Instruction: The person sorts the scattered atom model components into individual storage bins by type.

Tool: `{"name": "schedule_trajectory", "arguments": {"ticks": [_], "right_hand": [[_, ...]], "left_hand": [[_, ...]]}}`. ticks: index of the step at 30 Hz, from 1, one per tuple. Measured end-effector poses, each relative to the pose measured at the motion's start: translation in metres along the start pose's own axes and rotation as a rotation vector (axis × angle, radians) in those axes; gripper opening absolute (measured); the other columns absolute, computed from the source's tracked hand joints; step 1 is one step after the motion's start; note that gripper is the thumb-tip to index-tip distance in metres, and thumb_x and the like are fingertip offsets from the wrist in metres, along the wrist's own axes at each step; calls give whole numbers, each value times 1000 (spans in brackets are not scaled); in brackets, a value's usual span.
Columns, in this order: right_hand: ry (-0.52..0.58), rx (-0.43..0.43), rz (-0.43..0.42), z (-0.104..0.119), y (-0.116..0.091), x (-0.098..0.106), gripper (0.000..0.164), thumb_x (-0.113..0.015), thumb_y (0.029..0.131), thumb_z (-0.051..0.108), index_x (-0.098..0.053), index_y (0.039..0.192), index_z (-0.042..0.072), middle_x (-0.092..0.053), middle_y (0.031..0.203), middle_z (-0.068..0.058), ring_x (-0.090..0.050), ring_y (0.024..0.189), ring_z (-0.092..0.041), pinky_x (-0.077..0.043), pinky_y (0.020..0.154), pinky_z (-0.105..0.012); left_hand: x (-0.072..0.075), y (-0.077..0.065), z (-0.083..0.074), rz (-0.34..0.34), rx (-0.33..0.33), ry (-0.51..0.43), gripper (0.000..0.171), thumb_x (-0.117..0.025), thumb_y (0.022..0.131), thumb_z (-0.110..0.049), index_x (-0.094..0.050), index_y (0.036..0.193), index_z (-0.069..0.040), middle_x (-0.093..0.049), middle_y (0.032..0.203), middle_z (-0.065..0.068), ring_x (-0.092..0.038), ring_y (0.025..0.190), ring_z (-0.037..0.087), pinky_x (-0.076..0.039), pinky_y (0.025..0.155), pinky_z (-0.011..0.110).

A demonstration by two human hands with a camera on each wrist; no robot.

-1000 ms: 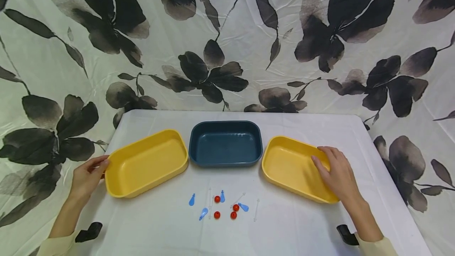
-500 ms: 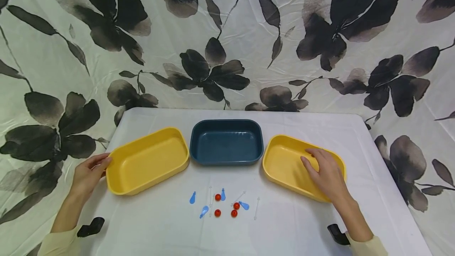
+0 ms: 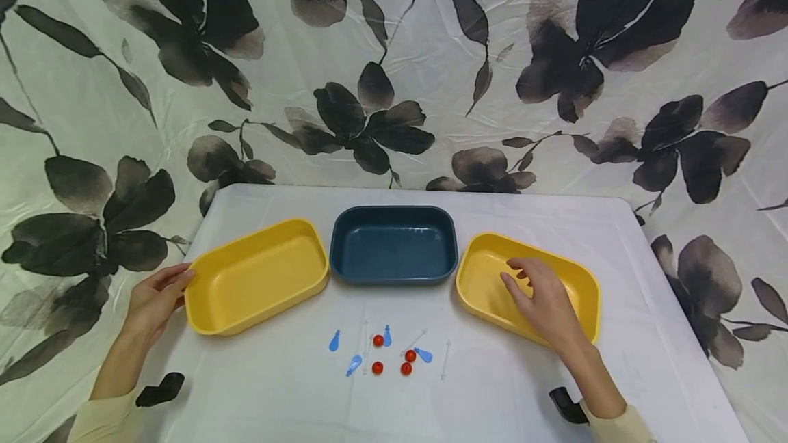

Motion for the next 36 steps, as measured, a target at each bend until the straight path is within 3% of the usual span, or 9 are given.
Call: {"name": "schedule_trajectory", "arguments": {"ticks": [7, 24, 36], "right_hand": [[34, 7, 40, 14, 3, -13, 27, -81, 85, 2, -70, 109, -1, -71, 102, -11, -64, 83, -22, -57, 68, -33], [155, 6, 127, 42, 5, -39, 25, -81, 87, 3, -70, 110, 3, -71, 99, -4, -58, 77, -10, -57, 63, -27], [264, 8, 173, 55, 1, -53, 24, -79, 87, -2, -71, 109, 2, -71, 95, 1, -63, 81, -10, -58, 67, -24]], "left_hand": [[0, 0, 2, -5, 9, -14, 57, -60, 105, -34, -47, 152, -3, -57, 121, 4, -60, 82, 5, -55, 71, 14], [-2, -2, 0, -14, 24, -51, 57, -61, 104, -31, -46, 152, -3, -56, 115, -2, -59, 83, 1, -54, 72, 12], [-1, -3, 0, -16, 29, -45, 59, -61, 104, -34, -46, 152, -4, -56, 116, -2, -59, 86, 1, -54, 73, 11]]}}
Point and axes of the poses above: each hand's wrist, its own y-axis towards the middle knuckle, its own x-axis out of the back of the hand, z = x × y, the point moved 5 cm from there along y, towards the middle knuckle
